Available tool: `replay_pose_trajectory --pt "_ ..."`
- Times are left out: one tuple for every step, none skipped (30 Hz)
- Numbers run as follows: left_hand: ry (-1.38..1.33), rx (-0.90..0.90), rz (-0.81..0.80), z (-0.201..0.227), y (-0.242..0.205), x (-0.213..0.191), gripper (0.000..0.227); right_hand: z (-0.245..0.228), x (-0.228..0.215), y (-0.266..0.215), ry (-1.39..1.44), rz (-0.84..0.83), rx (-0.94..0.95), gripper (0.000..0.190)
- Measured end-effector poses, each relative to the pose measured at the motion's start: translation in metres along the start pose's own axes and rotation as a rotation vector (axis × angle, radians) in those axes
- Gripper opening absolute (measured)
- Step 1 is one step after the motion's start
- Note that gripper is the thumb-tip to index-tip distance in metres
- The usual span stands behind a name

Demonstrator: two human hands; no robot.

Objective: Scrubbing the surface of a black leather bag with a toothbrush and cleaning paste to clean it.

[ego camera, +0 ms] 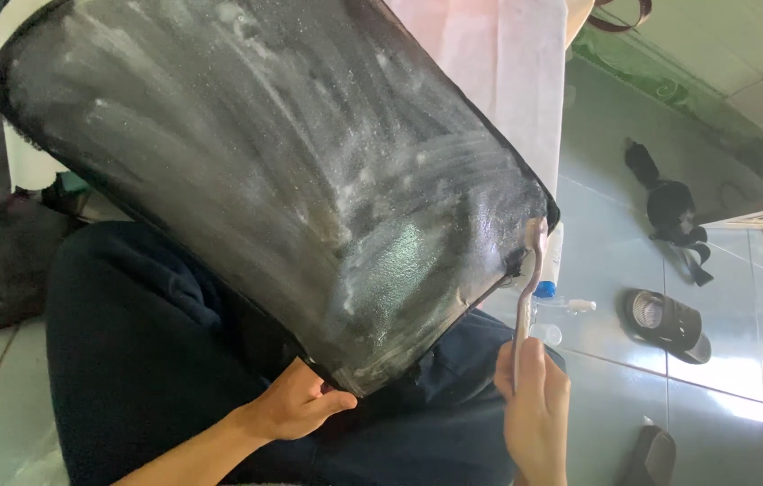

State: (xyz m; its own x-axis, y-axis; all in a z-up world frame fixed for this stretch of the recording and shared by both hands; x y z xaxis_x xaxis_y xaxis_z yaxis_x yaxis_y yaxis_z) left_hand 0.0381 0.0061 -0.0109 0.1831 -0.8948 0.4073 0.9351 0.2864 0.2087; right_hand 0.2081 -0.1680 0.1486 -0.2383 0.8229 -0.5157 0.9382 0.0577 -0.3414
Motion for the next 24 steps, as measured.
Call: replay_pose_trajectory --pt "-0.005 -0.001 0.002 -0.001 0.0 -0.002 0.05 -0.002 0.001 -0.003 -0.005 0.001 0.001 0.055" --pt "0.058 0.026 -0.013 -0.002 0.0 -0.002 0.041 -0.005 0.0 -0.005 -0.04 0.02 -0.002 0.053" --pt "0.121 0.053 -0.028 -0.003 -0.001 -0.003 0.033 -0.008 0.001 -0.007 -0.074 0.039 -0.006 0.052" --pt "0.118 0.049 -0.012 0.002 0.0 -0.002 0.033 -0.006 0.001 -0.009 -0.086 0.028 -0.005 0.052" --pt "0.121 0.092 -0.025 0.008 0.002 0.0 0.038 -0.004 0.001 -0.012 -0.078 0.027 -0.004 0.046" --pt "0.128 0.134 -0.041 0.015 0.004 0.0 0.043 -0.001 0.002 -0.014 -0.066 0.027 -0.003 0.041" --pt "0.129 0.129 -0.028 0.018 0.005 0.0 0.043 0.006 0.001 -0.01 -0.073 0.015 -0.001 0.041" --pt "0.108 0.152 -0.027 0.022 0.005 0.001 0.043 0.012 0.0 -0.009 -0.096 -0.008 -0.052 0.032" --pt "0.086 0.175 -0.025 0.025 0.006 0.002 0.042 0.018 -0.001 -0.007 -0.12 -0.031 -0.103 0.024" --pt "0.085 0.171 -0.021 0.029 0.006 0.001 0.042 0.024 0.001 -0.008 -0.122 -0.035 -0.101 0.024" --pt "0.055 0.193 -0.028 0.033 0.007 0.002 0.046 0.031 0.001 -0.008 -0.099 -0.01 -0.067 0.015" --pt "0.022 0.217 -0.035 0.037 0.009 0.003 0.05 0.037 0.0 -0.007 -0.076 0.018 -0.035 0.018" --pt "0.019 0.216 -0.032 0.033 0.008 0.003 0.05 0.038 -0.001 -0.008 -0.08 0.017 -0.034 0.018" --pt "0.02 0.194 -0.024 0.029 0.006 0.002 0.049 0.036 -0.004 -0.01 -0.238 0.158 -0.137 0.021" --pt "0.022 0.171 -0.015 0.026 0.005 0.002 0.049 0.033 -0.007 -0.013 -0.395 0.299 -0.241 0.024" --pt "0.021 0.17 -0.016 0.023 0.004 0.001 0.049 0.024 -0.004 -0.016 -0.396 0.3 -0.24 0.024" --pt "0.086 0.153 -0.024 0.02 0.003 0.0 0.045 0.015 -0.001 -0.02 -0.331 0.293 -0.256 0.028" --pt "0.152 0.136 -0.036 0.016 0.003 0.0 0.04 0.007 0.001 -0.024 -0.265 0.288 -0.271 0.037" --pt "0.151 0.135 -0.04 0.021 0.004 0.0 0.04 0.005 0.001 -0.023 -0.264 0.292 -0.269 0.037" --pt "0.166 0.171 -0.044 0.026 0.006 0.001 0.042 0.002 0.0 -0.022 -0.251 0.316 -0.279 0.036" --pt "0.181 0.206 -0.049 0.031 0.008 0.002 0.045 -0.001 -0.001 -0.021 -0.237 0.34 -0.29 0.034" --pt "0.181 0.205 -0.051 0.031 0.007 0.002 0.045 -0.002 0.0 -0.02 -0.237 0.342 -0.288 0.034" --pt "0.161 0.177 -0.05 0.03 0.007 0.002 0.044 -0.006 0.002 -0.021 -0.27 0.359 -0.343 0.032" --pt "0.144 0.148 -0.047 0.028 0.007 0.001 0.043 -0.01 0.004 -0.02 -0.304 0.374 -0.399 0.029"
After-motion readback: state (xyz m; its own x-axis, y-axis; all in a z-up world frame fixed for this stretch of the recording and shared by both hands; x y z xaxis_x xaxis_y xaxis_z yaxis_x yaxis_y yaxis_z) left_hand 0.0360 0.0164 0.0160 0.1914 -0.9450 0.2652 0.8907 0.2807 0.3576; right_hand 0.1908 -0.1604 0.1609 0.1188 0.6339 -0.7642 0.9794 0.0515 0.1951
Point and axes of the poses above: each hand's wrist, its own y-axis towards the middle knuckle, its own x-axis out of the palm, z = x × y, the point moved 4 cm from there along y, towards the middle knuckle, and after that the axes turned 14 degrees about x, right-handed, at the moved point
